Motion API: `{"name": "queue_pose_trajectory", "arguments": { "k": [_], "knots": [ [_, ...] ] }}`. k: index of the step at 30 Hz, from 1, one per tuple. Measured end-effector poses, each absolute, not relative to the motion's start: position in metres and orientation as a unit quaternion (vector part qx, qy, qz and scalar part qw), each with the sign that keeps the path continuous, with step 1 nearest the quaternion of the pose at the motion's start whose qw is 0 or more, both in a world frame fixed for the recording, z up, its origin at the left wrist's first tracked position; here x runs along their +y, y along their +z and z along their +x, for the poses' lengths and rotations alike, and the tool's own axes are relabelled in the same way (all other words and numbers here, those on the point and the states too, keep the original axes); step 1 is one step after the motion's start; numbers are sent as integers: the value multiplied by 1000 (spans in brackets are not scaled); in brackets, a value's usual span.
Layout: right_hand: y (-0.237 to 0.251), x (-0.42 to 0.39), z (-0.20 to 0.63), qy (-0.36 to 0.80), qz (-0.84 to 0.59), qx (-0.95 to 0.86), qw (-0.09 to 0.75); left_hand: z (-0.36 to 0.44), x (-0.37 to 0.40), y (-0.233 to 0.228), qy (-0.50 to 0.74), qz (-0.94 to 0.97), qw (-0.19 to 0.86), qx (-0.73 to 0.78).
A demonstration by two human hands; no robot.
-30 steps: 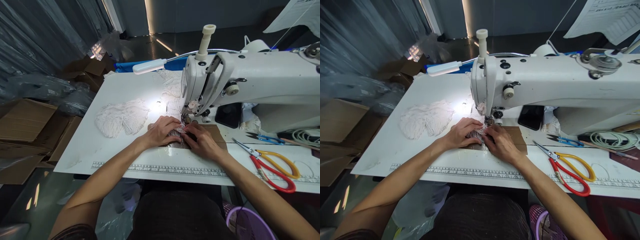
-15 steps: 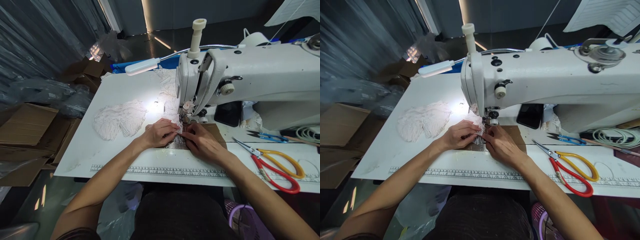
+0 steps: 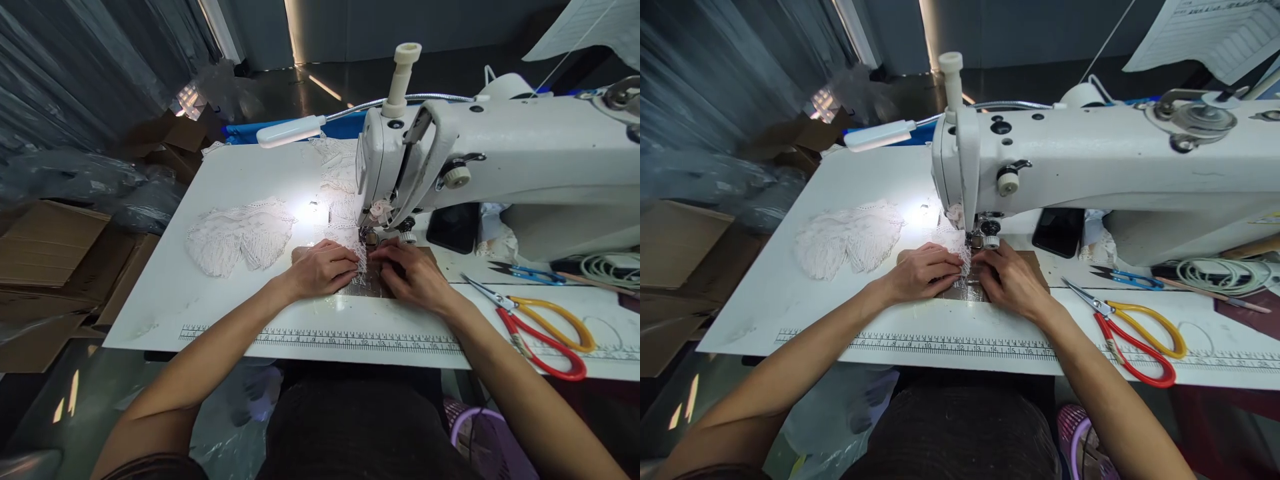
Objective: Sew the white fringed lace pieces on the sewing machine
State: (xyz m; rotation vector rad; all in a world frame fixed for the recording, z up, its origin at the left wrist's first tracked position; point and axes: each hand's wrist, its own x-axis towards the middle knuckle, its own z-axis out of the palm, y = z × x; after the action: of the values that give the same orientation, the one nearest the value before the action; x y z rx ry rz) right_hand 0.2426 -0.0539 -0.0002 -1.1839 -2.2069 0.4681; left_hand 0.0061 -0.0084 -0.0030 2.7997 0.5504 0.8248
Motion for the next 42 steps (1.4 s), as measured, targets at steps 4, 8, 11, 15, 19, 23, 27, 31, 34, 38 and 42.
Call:
{"name": "queue_pose_trajectory", "arguments": {
  "k": [4, 8, 11, 15, 19, 23, 27, 31, 34, 38, 42],
  "knots": [
    [-11, -50, 241, 113, -452, -841, 276, 5, -10, -4, 267, 945, 69, 178],
    [-17, -51, 239, 99, -439, -847, 282, 5, -11, -3, 260, 947, 45, 181],
    [-18, -51, 239, 97, -440, -846, 284, 5, -12, -2, 252, 951, 15, 181],
    [-16, -53, 241, 103, -440, -846, 281, 7, -11, 1, 241, 957, -23, 158],
    [-14, -54, 241, 105, -433, -852, 276, 6, -13, 5, 223, 964, -35, 143],
    [-13, -54, 241, 99, -433, -853, 273, 3, -19, 10, 201, 970, -24, 136],
    [-11, -54, 243, 99, -423, -860, 268, 1, -23, 17, 163, 978, -21, 129],
    [-9, -54, 245, 88, -406, -872, 257, 1, -21, 23, 134, 985, -22, 109],
    [-8, -53, 245, 83, -410, -872, 253, 3, -18, 26, 133, 984, -8, 118],
    [-10, -53, 245, 88, -412, -872, 249, 5, -17, 27, 152, 976, 33, 153],
    [-11, -53, 243, 92, -425, -866, 247, 5, -18, 27, 151, 973, 41, 171]
  ]
}}
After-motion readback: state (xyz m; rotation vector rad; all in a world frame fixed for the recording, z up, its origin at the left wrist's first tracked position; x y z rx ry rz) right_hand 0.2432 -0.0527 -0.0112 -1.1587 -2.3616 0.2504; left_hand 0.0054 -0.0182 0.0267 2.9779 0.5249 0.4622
